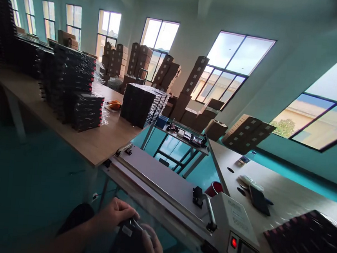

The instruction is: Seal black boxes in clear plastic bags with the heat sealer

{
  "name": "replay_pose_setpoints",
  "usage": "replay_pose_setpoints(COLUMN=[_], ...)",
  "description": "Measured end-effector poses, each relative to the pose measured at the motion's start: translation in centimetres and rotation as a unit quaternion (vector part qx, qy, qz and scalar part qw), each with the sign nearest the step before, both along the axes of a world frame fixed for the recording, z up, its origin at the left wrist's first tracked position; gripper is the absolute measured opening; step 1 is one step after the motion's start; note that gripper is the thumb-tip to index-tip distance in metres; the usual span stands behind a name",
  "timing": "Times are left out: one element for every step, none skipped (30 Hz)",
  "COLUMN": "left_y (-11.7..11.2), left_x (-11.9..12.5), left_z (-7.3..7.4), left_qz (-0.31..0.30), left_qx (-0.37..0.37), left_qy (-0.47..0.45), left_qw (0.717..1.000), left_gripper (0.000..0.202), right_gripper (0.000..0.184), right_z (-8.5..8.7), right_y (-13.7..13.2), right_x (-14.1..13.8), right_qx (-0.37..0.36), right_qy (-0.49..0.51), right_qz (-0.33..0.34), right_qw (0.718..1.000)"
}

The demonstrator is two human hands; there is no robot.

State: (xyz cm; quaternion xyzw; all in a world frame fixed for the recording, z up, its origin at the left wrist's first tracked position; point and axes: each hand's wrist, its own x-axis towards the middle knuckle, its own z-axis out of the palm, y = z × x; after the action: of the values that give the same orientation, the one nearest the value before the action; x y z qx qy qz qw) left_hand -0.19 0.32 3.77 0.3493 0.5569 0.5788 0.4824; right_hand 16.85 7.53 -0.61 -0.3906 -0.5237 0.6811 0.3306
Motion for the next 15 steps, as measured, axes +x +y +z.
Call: replay_pose_setpoints(left_y=[-0.1, -0.1, -0.2, -0.2, -0.2, -0.1, -0.1, 0.0, 0.1, 0.2, 0.4, 0.6, 0.8, 1.0, 1.4], left_x=[0.2, 0.4, 0.5, 0.6, 0.6, 0.6, 0.6, 0.5, 0.5, 0.4, 0.3, 0.2, 0.1, 0.0, -0.1], left_z=[-0.2, -0.4, -0.6, -0.7, -0.9, -1.0, -1.1, -1.2, -1.3, -1.4, -1.4, -1.5, -1.4, -1.4, -1.3], left_qz=[0.008, 0.015, 0.019, 0.021, 0.024, 0.027, 0.030, 0.033, 0.037, 0.041, 0.044, 0.046, 0.045, 0.043, 0.040], left_qx=[0.006, 0.008, 0.009, 0.009, 0.008, 0.008, 0.007, 0.006, 0.004, 0.001, -0.001, -0.003, -0.006, -0.007, -0.005], left_qy=[0.016, 0.030, 0.040, 0.046, 0.048, 0.047, 0.046, 0.046, 0.045, 0.042, 0.037, 0.030, 0.023, 0.015, 0.003], left_qw=[1.000, 0.999, 0.999, 0.999, 0.999, 0.998, 0.998, 0.998, 0.998, 0.998, 0.998, 0.998, 0.999, 0.999, 0.999], left_gripper=[0.050, 0.048, 0.046, 0.045, 0.045, 0.045, 0.046, 0.048, 0.049, 0.050, 0.051, 0.051, 0.051, 0.051, 0.052], right_gripper=[0.052, 0.049, 0.047, 0.046, 0.046, 0.045, 0.045, 0.047, 0.053, 0.061, 0.071, 0.078, 0.081, 0.078, 0.071], right_z=[0.5, 1.0, 1.6, 2.1, 2.6, 2.9, 3.1, 3.1, 2.9, 2.6, 2.2, 1.8, 1.4, 1.0, 0.6], right_y=[0.7, 1.4, 2.2, 3.0, 3.6, 4.1, 4.4, 4.4, 4.3, 4.0, 3.6, 3.1, 2.7, 2.3, 1.9], right_x=[0.0, 0.1, 0.1, 0.1, 0.1, 0.1, 0.2, 0.2, 0.4, 0.5, 0.7, 1.0, 1.3, 1.5, 1.7], right_qx=[0.031, 0.069, 0.107, 0.136, 0.155, 0.157, 0.143, 0.116, 0.085, 0.054, 0.026, 0.006, -0.008, -0.018, -0.025], right_qy=[-0.015, -0.031, -0.045, -0.054, -0.053, -0.041, -0.023, -0.002, 0.021, 0.040, 0.050, 0.050, 0.043, 0.034, 0.024], right_qz=[-0.002, -0.008, -0.017, -0.031, -0.052, -0.079, -0.105, -0.123, -0.124, -0.101, -0.050, 0.014, 0.077, 0.126, 0.151], right_qw=[0.999, 0.997, 0.993, 0.989, 0.985, 0.984, 0.984, 0.986, 0.988, 0.993, 0.997, 0.999, 0.996, 0.991, 0.988])
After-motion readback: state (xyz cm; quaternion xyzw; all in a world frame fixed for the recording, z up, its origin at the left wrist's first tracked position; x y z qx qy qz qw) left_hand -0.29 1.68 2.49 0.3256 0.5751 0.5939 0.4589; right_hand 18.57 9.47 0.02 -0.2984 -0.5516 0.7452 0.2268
